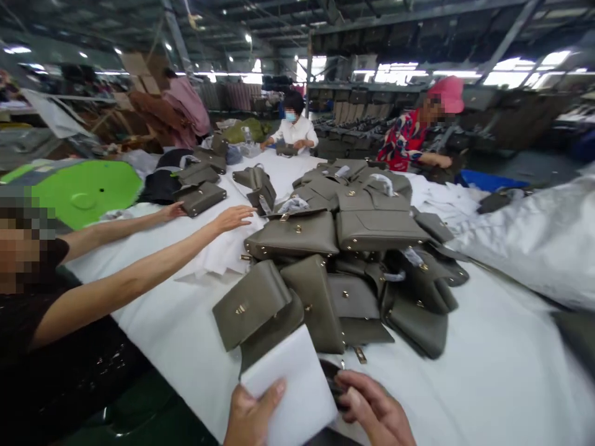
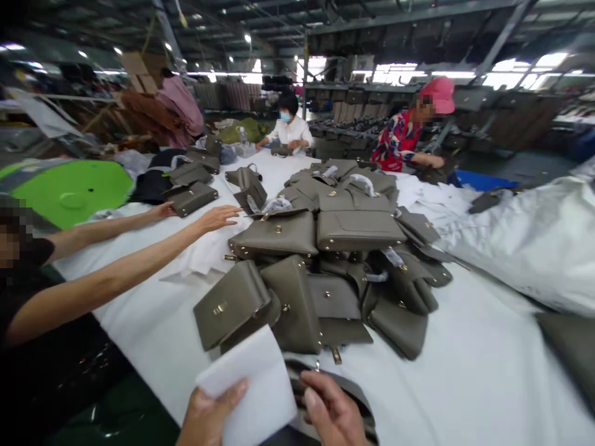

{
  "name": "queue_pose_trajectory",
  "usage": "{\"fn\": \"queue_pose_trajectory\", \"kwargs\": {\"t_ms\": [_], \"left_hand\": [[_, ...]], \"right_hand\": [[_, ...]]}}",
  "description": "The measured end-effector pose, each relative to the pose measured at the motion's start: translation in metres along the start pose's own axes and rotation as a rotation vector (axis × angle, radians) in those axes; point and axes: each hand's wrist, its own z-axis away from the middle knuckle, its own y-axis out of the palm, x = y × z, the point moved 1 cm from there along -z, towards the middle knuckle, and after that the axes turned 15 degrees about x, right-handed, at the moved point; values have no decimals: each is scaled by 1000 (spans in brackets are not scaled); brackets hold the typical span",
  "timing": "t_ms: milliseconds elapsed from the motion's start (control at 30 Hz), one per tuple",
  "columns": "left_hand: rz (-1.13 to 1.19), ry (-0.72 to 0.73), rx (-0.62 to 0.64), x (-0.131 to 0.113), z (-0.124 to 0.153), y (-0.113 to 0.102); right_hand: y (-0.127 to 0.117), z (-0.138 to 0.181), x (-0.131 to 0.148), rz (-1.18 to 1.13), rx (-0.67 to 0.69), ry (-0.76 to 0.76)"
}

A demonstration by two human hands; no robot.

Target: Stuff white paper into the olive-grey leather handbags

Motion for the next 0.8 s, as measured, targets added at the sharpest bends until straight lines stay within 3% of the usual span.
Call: {"fn": "queue_pose_trajectory", "kwargs": {"t_ms": [67,133,200,300,400,467,567,667,733,800], "left_hand": [[-362,221,99,13,2,20],[-699,506,305,23,7,32],[-868,693,480,33,11,38],[-1048,881,641,49,14,43],[-1283,1149,701,66,13,48],[-1313,1146,702,69,13,52],[-1300,893,727,60,13,52],[-1426,750,700,43,10,44],[-1586,737,608,38,5,38],[-1748,705,479,41,-2,34]], "right_hand": [[0,9,14,-394,57,77],[-4,24,27,-601,135,98],[-13,41,34,-665,209,124],[-24,66,33,-686,315,97],[-27,79,22,-712,411,111],[-25,82,12,-691,393,135],[-30,80,1,-497,265,78],[-52,76,-2,133,-28,-84],[-68,74,0,609,-248,-265],[-76,71,3,874,-390,-424]]}}
